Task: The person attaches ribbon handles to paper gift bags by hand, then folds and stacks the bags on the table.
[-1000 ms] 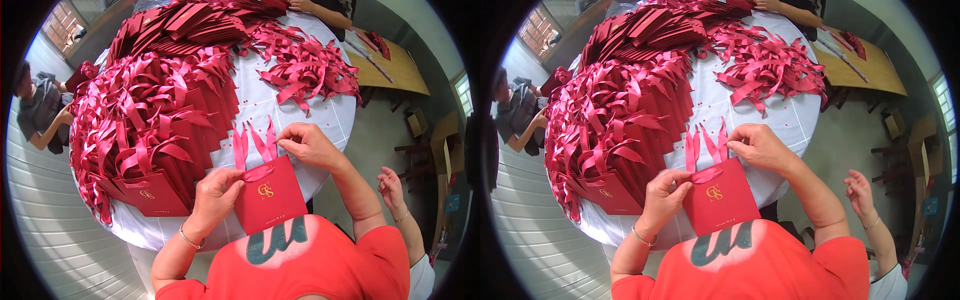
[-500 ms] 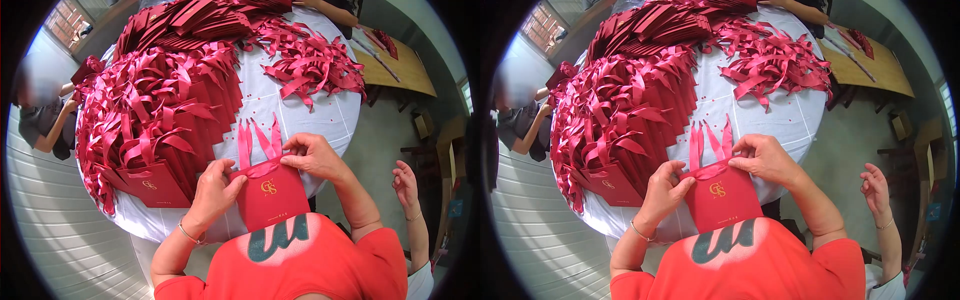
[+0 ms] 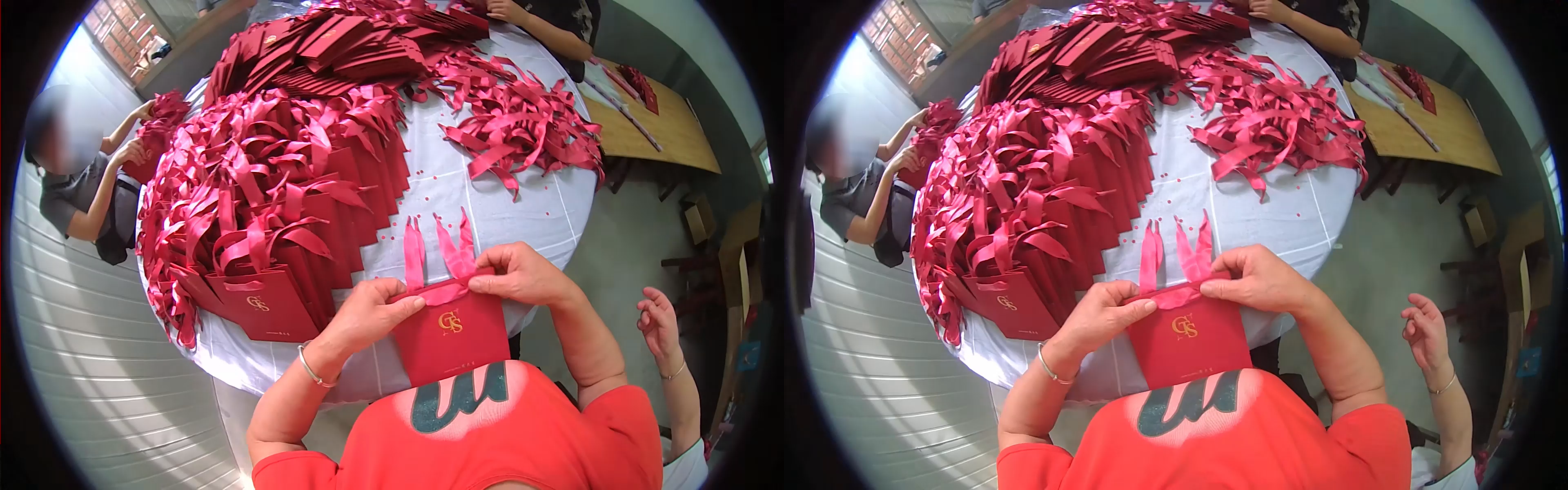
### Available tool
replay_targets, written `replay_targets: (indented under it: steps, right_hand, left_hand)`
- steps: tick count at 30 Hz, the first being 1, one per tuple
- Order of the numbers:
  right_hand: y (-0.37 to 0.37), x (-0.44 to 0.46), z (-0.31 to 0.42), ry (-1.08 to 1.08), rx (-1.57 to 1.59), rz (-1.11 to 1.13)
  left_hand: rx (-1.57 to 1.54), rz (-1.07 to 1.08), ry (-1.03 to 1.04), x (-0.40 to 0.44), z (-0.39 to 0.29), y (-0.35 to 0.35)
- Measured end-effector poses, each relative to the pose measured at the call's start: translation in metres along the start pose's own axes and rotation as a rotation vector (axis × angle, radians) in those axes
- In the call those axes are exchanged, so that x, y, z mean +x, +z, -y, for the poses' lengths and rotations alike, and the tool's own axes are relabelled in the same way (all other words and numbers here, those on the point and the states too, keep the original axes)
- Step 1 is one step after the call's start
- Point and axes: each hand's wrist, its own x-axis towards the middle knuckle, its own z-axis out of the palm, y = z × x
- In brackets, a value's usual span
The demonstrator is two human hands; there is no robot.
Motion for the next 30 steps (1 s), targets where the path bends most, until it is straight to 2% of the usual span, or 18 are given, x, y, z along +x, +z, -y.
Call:
replay_targets:
  steps: [4,5,7,8,10,11,13,14,16,17,18,19,20,22,23,25,27,30]
  right_hand:
    - [0.001,0.004,0.015,-0.072,-0.042,0.043]
    - [0.003,0.005,0.023,-0.099,0.024,0.036]
    - [0.005,0.010,0.040,-0.128,0.078,0.035]
    - [0.007,0.013,0.050,-0.172,0.040,0.008]
    - [0.018,0.021,0.075,-0.377,0.029,-0.022]
    - [0.016,0.027,0.084,-0.496,-0.034,-0.016]
    - [0.037,0.030,0.119,-0.683,-0.031,-0.061]
    - [0.058,0.042,0.137,-0.998,-0.125,-0.177]
    - [0.092,0.050,0.153,-1.058,-0.012,-0.042]
    - [0.104,0.053,0.155,-1.035,-0.088,-0.016]
    - [0.115,0.052,0.155,-0.913,-0.255,-0.050]
    - [0.130,0.060,0.148,-0.901,-0.229,-0.019]
    - [0.141,0.072,0.136,-1.018,-0.381,-0.066]
    - [0.161,0.092,0.107,-0.962,-0.488,0.015]
    - [0.166,0.100,0.091,-0.905,-0.649,0.050]
    - [0.177,0.104,0.069,-0.925,-0.587,0.087]
    - [0.179,0.103,0.064,-0.969,-0.591,0.095]
    - [0.176,0.098,0.070,-0.909,-0.507,0.090]
  left_hand:
    - [-0.175,0.024,-0.032,-0.006,-0.010,-0.004]
    - [-0.356,-0.045,0.100,-0.004,-0.008,0.002]
    - [-0.224,-0.146,0.236,-0.008,-0.014,-0.009]
    - [-0.149,-0.252,0.460,-0.005,-0.022,-0.012]
    - [-0.090,-0.321,0.370,-0.026,-0.051,-0.033]
    - [-0.020,-0.425,0.482,-0.031,-0.062,-0.044]
    - [-0.192,-0.535,0.672,-0.045,-0.082,-0.061]
    - [-0.221,-0.651,0.792,-0.072,-0.104,-0.077]
    - [-0.251,-0.737,0.885,-0.096,-0.107,-0.092]
    - [-0.234,-0.767,0.926,-0.107,-0.103,-0.099]
    - [-0.227,-0.797,0.873,-0.116,-0.094,-0.104]
    - [-0.221,-0.826,0.823,-0.123,-0.079,-0.108]
    - [-0.166,-0.879,0.713,-0.127,-0.058,-0.114]
    - [-0.153,-0.990,0.442,-0.129,-0.008,-0.114]
    - [-0.144,-1.035,0.429,-0.125,0.030,-0.114]
    - [-0.053,-1.152,0.297,-0.129,0.065,-0.094]
    - [-0.024,-1.254,0.345,-0.127,0.085,-0.074]
    - [0.255,-1.184,0.208,-0.136,0.065,-0.043]
